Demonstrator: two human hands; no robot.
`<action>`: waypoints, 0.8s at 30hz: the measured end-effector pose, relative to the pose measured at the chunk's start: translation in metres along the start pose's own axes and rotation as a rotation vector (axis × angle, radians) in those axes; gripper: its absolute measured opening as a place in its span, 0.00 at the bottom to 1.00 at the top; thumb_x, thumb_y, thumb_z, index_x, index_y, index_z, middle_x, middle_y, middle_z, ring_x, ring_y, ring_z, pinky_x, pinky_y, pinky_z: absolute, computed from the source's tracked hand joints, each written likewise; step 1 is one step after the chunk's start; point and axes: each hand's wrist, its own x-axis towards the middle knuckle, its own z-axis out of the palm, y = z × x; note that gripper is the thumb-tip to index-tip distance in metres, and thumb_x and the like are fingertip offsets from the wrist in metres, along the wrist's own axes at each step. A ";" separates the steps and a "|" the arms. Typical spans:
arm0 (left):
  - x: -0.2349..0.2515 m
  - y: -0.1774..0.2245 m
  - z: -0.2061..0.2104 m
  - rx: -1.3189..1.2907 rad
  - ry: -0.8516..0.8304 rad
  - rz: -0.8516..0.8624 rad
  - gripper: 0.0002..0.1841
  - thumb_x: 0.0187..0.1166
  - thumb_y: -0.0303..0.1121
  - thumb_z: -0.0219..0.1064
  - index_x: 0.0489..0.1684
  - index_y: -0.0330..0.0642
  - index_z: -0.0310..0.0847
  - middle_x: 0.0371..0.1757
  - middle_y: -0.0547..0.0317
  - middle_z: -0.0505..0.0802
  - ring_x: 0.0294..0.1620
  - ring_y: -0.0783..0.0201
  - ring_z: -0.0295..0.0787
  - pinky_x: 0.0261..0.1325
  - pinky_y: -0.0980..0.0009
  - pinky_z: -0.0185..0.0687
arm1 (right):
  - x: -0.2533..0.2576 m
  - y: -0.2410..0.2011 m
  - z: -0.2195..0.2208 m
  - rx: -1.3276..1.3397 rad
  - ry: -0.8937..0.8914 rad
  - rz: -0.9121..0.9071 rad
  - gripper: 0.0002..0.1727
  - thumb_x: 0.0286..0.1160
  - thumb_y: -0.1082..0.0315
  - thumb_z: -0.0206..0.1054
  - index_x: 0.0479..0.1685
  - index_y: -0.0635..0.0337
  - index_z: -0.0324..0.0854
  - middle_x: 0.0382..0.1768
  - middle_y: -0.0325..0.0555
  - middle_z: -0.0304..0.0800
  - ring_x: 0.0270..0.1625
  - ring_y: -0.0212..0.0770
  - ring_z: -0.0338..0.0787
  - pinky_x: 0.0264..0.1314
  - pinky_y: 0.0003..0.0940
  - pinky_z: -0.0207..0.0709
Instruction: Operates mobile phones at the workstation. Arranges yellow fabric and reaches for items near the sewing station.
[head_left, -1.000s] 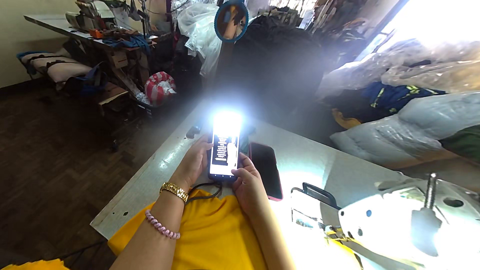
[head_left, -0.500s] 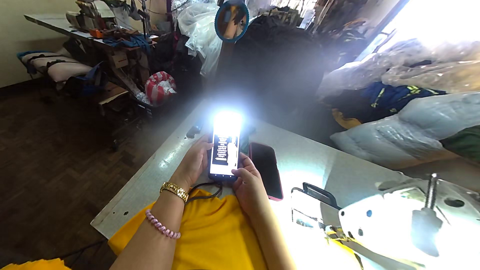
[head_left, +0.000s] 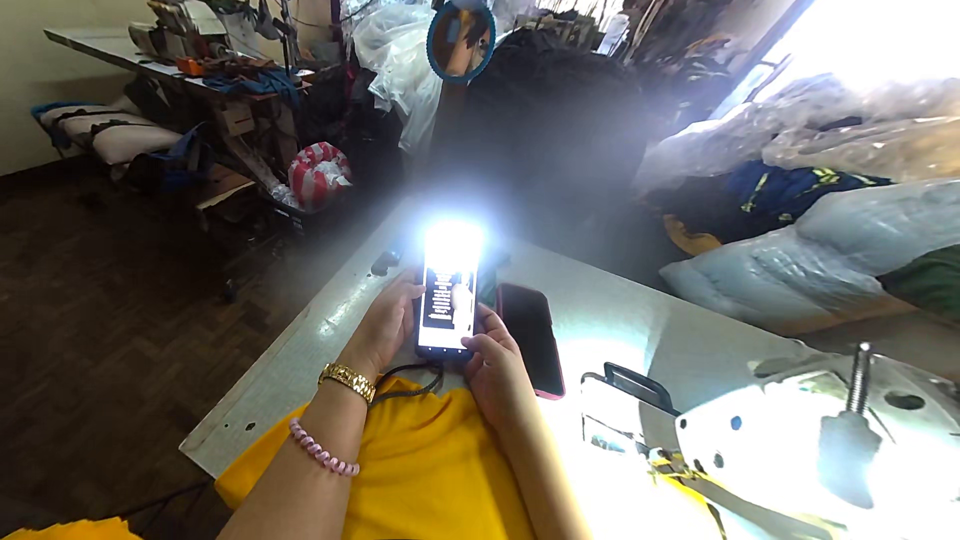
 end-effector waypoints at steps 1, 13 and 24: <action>0.000 0.000 0.000 -0.004 0.002 -0.001 0.26 0.91 0.39 0.44 0.88 0.56 0.62 0.74 0.55 0.85 0.65 0.61 0.87 0.64 0.58 0.84 | 0.000 0.000 -0.001 0.000 -0.003 -0.002 0.29 0.75 0.86 0.48 0.77 0.59 0.71 0.59 0.53 0.88 0.52 0.43 0.92 0.51 0.40 0.88; 0.000 0.001 0.000 0.004 -0.001 0.002 0.26 0.91 0.40 0.45 0.89 0.56 0.61 0.73 0.55 0.85 0.65 0.61 0.87 0.63 0.57 0.84 | 0.000 0.000 -0.001 -0.008 -0.015 -0.005 0.30 0.74 0.85 0.49 0.77 0.59 0.71 0.59 0.53 0.88 0.52 0.43 0.92 0.51 0.40 0.88; -0.001 0.002 0.000 -0.001 0.001 0.002 0.26 0.91 0.39 0.44 0.89 0.56 0.60 0.74 0.55 0.85 0.65 0.61 0.87 0.64 0.58 0.84 | 0.000 0.000 -0.001 -0.007 -0.011 -0.001 0.30 0.74 0.85 0.48 0.77 0.59 0.71 0.59 0.53 0.87 0.52 0.43 0.92 0.52 0.42 0.88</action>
